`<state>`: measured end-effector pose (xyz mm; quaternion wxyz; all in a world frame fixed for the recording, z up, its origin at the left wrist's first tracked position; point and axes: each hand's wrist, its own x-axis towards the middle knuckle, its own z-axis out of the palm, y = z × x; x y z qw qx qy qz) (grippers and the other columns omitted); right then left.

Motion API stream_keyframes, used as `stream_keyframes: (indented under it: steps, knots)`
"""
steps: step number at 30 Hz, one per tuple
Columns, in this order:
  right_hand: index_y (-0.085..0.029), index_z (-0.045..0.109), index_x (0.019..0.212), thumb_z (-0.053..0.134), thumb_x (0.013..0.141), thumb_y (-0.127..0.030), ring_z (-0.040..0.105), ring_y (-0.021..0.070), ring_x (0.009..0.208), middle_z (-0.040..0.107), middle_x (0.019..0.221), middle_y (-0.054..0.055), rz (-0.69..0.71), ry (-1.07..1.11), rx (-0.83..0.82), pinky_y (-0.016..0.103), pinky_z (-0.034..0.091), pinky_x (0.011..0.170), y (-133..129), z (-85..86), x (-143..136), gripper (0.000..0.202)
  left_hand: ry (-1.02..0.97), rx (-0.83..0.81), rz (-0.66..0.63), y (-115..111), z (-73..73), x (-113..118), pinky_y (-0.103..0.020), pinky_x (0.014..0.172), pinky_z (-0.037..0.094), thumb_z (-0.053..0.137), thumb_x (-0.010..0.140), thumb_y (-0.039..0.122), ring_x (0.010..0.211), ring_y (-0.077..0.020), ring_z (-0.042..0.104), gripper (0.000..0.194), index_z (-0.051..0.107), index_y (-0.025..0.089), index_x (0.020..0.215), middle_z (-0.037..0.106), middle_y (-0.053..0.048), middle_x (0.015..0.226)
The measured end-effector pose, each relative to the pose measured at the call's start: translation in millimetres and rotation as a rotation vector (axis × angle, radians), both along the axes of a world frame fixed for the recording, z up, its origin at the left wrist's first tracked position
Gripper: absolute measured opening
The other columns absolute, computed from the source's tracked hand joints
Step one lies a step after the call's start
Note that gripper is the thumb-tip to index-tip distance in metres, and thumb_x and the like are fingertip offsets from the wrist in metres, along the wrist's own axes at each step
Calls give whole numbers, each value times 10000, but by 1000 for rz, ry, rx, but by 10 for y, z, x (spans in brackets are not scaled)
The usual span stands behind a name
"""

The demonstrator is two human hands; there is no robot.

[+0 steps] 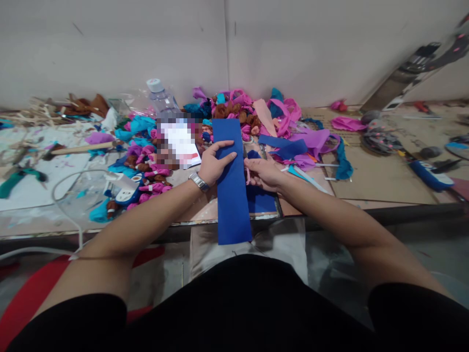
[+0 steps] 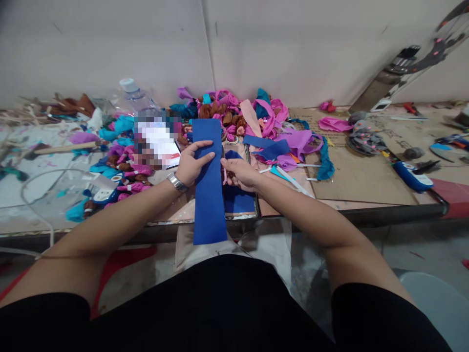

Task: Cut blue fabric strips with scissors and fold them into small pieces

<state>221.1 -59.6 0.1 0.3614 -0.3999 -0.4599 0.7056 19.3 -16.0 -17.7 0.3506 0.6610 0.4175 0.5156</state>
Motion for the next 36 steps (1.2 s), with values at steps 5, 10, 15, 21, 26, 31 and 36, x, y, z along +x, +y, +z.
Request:
stream_keyframes:
  steps: [5,10,15,21,26,31,36]
  knots:
    - [-174,565,724,620,1066,-456,509,69,347,666,515,14,-4,9,2,134,299,307,-10,20,-12,447,-22,7,21,-7,20,10,-494,1153,555,850,806,388,1211,-280,715,446,753,212,1204,758,-87,1312]
    - [-167,564,730,587,1091,-374,491,59,332,650,500,5,-2,4,-16,125,288,306,-20,43,-20,417,-12,11,14,-20,27,17,-463,1132,569,852,806,384,1184,-263,729,436,756,210,1195,769,-79,1288]
    - [-161,585,728,630,1067,-409,501,63,338,647,502,6,-8,30,-28,133,290,303,-16,38,-24,423,-14,31,-15,5,0,3,-464,1158,557,851,821,412,1234,-270,716,492,726,208,1251,745,-93,1349]
    - [-154,632,785,627,1064,-453,534,70,365,664,545,-2,-29,70,-39,145,318,314,-5,25,-11,409,-59,17,-81,87,-38,-36,-486,1209,522,888,781,419,1348,-298,662,654,685,220,1370,676,-106,1476]
    - [-160,609,778,652,1041,-503,531,69,370,662,529,4,-2,55,-19,134,303,309,-23,46,-14,434,-30,33,-68,92,-43,-49,-514,1241,493,872,802,401,1368,-306,651,636,689,217,1382,678,-111,1474]
    - [-170,580,779,652,1041,-501,538,70,362,667,521,10,23,28,-5,122,324,318,-42,40,-24,428,-58,28,-30,95,-47,-47,-522,1239,496,880,791,411,1357,-304,660,644,692,224,1378,686,-108,1465]
    - [-180,549,754,649,1048,-474,526,68,347,659,504,10,27,13,-7,118,307,309,-52,41,-30,428,-46,32,-22,93,-43,-47,-518,1233,501,874,799,404,1356,-302,659,632,692,223,1377,687,-111,1460]
